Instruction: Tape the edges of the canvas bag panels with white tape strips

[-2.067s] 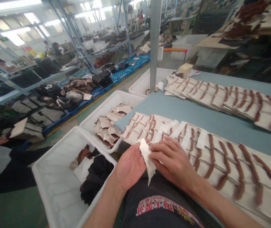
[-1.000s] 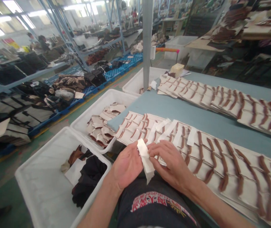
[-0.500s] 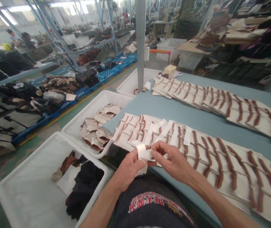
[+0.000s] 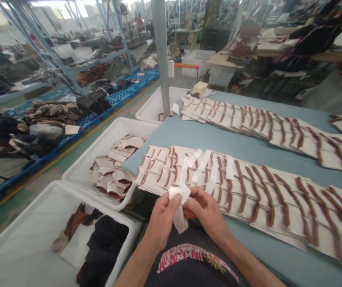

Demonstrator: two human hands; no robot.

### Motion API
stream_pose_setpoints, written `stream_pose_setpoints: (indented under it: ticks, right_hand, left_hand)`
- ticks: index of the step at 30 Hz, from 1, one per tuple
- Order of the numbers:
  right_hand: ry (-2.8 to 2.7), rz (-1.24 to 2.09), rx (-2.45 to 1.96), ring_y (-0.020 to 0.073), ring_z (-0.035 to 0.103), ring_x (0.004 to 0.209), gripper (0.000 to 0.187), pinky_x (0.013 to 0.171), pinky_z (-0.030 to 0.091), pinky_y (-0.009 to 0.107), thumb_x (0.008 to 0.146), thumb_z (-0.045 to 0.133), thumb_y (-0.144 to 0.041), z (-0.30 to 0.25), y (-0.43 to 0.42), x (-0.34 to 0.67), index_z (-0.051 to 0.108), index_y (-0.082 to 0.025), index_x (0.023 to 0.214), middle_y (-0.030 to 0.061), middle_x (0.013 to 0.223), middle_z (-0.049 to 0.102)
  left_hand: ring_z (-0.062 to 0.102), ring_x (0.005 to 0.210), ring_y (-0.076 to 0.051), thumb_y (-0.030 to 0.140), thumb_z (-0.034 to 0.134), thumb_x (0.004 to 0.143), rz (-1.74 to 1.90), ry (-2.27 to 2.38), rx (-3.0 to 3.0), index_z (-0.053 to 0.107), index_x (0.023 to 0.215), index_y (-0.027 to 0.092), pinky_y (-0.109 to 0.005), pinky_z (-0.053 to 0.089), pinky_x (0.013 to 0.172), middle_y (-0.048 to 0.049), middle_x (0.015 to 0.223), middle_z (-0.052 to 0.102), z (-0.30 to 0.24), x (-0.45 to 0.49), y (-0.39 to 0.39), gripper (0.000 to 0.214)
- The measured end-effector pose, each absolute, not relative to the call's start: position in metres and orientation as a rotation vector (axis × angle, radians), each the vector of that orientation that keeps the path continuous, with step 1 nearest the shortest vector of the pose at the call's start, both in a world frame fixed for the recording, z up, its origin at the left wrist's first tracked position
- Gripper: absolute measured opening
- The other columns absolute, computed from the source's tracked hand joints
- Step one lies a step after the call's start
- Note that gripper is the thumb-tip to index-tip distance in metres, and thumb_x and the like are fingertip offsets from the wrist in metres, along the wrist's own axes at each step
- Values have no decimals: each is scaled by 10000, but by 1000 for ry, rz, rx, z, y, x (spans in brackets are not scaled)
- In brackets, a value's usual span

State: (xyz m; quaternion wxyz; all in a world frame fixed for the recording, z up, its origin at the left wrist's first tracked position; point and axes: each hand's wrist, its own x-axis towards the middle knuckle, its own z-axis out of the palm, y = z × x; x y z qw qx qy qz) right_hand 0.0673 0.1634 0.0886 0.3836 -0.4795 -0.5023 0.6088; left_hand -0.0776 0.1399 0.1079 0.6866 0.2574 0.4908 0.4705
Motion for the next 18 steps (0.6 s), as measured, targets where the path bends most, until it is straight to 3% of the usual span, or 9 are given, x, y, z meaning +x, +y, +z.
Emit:
stream_pose_setpoints:
  ticks: [4,6,11,18]
  right_hand:
    - [-1312,1070,-1315,203,590,794,140,741,498,334,888,661,-358,87,155,52,669,-219,873,28,843,645]
    - [-1317,948,-1307,199,580,784,148,749,488,339,919,631,-319,88,154,50,639,-230,801,23,822,624]
    - [-1267,913,-1338,186,574,759,90,720,478,320,909,610,-246,90,149,50,622,-233,821,12,811,614]
    - [-1146,922,-1400,185,604,850,126,803,491,307,932,556,-300,93,152,72,604,-216,852,33,908,655]
  left_hand:
    - [511,545,-87,623,778,778,1045,1127,600,747,966,110,-186,424,525,4,642,630,101,-76,141,547]
    - [499,557,-90,608,775,792,1007,1115,610,747,949,104,-190,414,533,6,634,613,98,-76,141,529]
    - [524,564,-112,618,792,760,935,1131,564,761,1014,119,-208,431,541,6,634,637,98,-72,142,560]
    - [633,730,-179,598,750,818,798,1108,755,751,1118,139,-253,510,660,-48,877,761,94,-53,151,548]
